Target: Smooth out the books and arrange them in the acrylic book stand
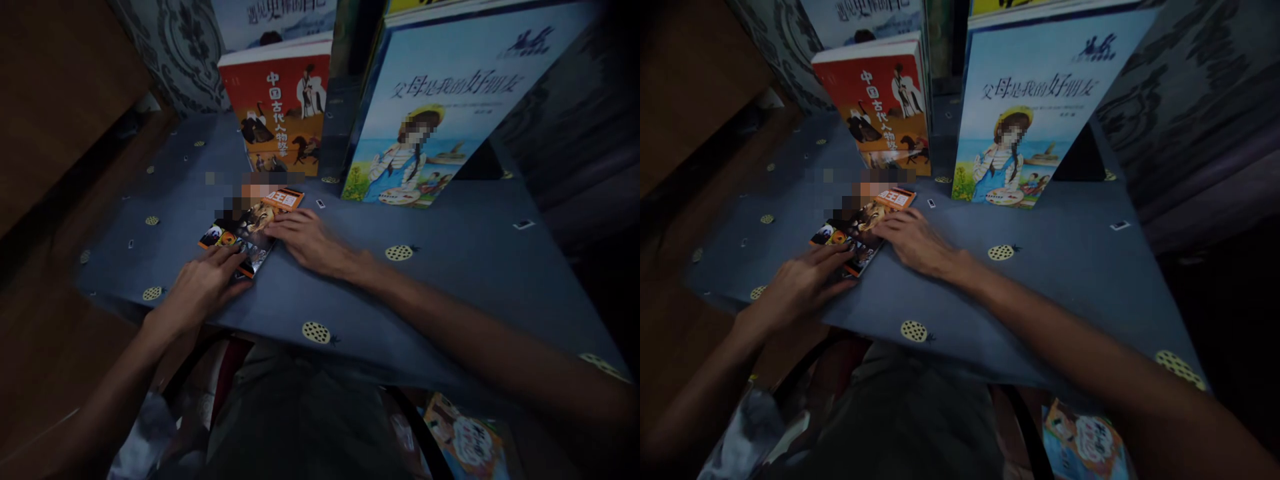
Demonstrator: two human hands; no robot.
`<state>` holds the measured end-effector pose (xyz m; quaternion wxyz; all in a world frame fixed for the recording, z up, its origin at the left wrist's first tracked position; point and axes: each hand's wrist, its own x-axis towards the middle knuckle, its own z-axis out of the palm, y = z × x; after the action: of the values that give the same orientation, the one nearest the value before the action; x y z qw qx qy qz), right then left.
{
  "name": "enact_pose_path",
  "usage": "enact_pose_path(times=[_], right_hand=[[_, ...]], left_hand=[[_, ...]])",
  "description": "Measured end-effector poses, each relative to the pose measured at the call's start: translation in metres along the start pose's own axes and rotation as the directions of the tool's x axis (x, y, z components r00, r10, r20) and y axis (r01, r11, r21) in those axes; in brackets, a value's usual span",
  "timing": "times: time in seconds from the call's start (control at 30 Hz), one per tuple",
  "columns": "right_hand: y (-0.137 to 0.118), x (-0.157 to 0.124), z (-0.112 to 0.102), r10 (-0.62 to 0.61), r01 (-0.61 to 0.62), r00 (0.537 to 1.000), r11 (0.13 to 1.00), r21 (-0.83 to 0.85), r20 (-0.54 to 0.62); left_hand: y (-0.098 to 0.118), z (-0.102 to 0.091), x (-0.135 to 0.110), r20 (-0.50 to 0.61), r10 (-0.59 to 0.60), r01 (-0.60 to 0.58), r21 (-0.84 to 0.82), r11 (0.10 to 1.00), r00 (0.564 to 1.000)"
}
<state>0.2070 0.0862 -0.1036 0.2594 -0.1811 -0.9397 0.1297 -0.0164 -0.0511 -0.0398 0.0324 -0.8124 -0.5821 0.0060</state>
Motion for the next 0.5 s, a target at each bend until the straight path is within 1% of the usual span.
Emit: enact_pose_path(times=[0.07,0.13,0.23,0.3,0.4,0.5], right_hand=[[-0.013,0.0,0.004,-0.047,0.048,0.999,0.995,0.084,-0.013],[-0.019,0.001,0.006,-0.056,0.059,0.998,0.988,0.142,-0.025],[-0.017,0.0,0.01,-0.032,0.04,0.998,0.98,0.193,-0.046],[-0.014,0.0,0.012,-0.025,0.038,0.998,0.975,0.218,-0.064],[-0.011,-0.001,0.014,-0.025,0.044,0.996,0.968,0.247,-0.08],[-0.012,-0.002,0.014,-0.016,0.039,0.996,0.965,0.26,-0.089]], left_hand=[[-0.004,0.001,0.0,-0.008,0.055,-0.055,0.03,0.998,0.998],[-0.007,0.002,0.0,-0.032,0.123,-0.12,0.065,0.991,0.992],[-0.011,0.004,0.0,-0.074,0.227,-0.218,0.112,0.97,0.971],[-0.014,0.006,0.0,-0.109,0.273,-0.257,0.139,0.956,0.956],[-0.02,0.007,0.003,-0.161,0.292,-0.27,0.146,0.952,0.943],[-0.028,0.003,0.008,-0.154,0.271,-0.26,0.087,0.962,0.95]])
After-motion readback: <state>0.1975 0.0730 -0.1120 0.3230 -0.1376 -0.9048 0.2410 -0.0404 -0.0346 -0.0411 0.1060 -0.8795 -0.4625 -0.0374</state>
